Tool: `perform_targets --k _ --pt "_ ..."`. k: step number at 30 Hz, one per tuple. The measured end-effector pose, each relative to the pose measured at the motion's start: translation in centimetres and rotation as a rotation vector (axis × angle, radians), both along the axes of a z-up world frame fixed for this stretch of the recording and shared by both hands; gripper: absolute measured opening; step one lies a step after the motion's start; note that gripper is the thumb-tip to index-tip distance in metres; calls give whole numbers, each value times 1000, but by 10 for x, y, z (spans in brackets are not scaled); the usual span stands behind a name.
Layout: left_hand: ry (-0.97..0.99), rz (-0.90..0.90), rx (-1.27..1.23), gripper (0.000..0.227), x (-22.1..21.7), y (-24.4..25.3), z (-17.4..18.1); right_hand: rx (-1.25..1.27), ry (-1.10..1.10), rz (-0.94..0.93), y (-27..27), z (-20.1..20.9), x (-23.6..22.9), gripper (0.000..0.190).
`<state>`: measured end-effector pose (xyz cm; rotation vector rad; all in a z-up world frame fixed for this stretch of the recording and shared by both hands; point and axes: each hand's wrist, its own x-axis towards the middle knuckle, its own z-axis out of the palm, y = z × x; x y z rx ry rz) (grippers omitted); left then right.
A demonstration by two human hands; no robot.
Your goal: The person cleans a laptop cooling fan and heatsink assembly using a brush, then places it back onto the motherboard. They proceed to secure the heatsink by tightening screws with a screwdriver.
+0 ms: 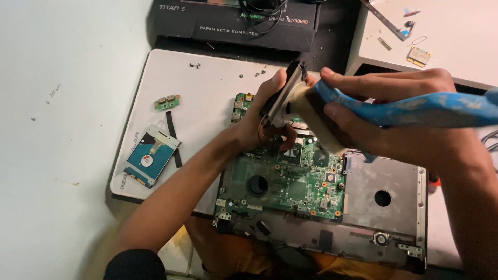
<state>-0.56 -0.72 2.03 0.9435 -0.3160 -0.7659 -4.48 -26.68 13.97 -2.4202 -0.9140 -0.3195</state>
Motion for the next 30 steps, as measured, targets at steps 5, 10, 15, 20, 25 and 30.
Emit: perform_targets --k 5,10,15,20,25,30 --pt "81 -8 -14 89 0 2 14 47 -202 219 15 -5 -4 41" --pt "-131 -13 -106 79 2 1 13 -12 -115 275 3 -6 6 45" --pt "136 85 94 106 5 -6 1 -32 -253 139 13 -7 -6 42" --pt "-76 20 -201 76 7 2 10 -50 -155 287 5 -13 10 47" --pt "-466 30 -215 44 5 9 -14 -127 -55 198 -2 -7 13 40" --pt "88 77 -170 83 12 1 21 -127 -302 153 6 -36 -1 58"
